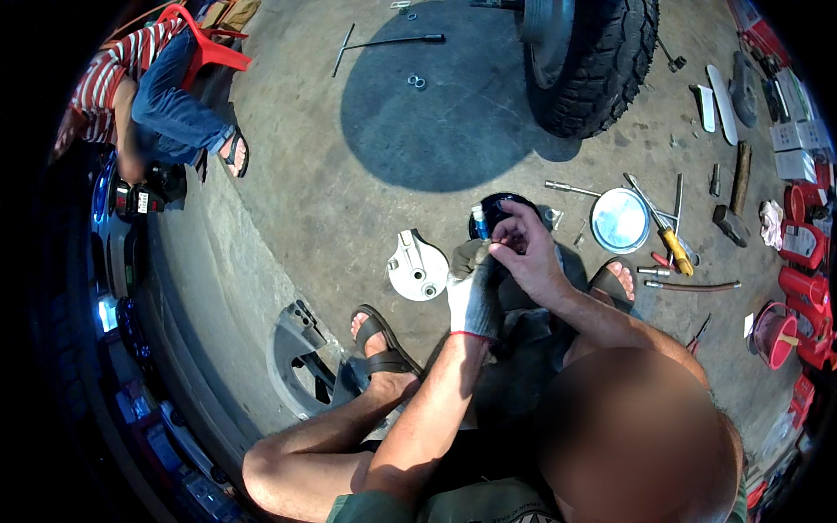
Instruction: The person applies grease to the brake cam and pivot points of a drum brake assembly using an applicator, installs the brake shoes by hand, and wipes the assembly with a cloth.
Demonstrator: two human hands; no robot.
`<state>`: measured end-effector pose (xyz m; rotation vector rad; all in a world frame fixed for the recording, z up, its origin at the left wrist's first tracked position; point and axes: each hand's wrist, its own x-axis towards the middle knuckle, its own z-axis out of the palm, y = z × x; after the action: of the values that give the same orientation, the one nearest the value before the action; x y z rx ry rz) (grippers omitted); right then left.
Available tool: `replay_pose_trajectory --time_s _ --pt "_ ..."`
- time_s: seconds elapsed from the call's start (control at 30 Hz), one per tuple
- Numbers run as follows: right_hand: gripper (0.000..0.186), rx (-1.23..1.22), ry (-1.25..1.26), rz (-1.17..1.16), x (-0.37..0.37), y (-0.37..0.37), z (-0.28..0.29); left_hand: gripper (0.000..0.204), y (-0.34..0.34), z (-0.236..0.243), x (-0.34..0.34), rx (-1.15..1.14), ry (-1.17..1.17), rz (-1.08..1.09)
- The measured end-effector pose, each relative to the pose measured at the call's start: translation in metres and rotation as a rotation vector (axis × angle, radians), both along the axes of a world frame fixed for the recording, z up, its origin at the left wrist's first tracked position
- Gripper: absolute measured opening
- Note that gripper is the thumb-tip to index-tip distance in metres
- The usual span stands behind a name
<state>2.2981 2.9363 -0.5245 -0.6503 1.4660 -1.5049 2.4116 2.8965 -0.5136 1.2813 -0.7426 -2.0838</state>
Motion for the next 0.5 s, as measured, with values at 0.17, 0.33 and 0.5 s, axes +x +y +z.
replay_pose_trajectory --time_s 0.17,0.33,0.5 --pt "0.060 0.021 -0.215 -0.026 0.000 0.000 0.001 0.021 0.005 -0.008 0.000 0.064 0.127 0.047" --pt "0.058 -0.032 -0.357 -0.041 -0.002 0.002 0.001 0.011 0.008 -0.002 -0.004 0.085 0.167 0.109" --pt "0.055 -0.013 -0.265 -0.021 0.003 -0.002 0.006 0.010 0.005 -0.003 0.003 0.044 0.064 0.115"
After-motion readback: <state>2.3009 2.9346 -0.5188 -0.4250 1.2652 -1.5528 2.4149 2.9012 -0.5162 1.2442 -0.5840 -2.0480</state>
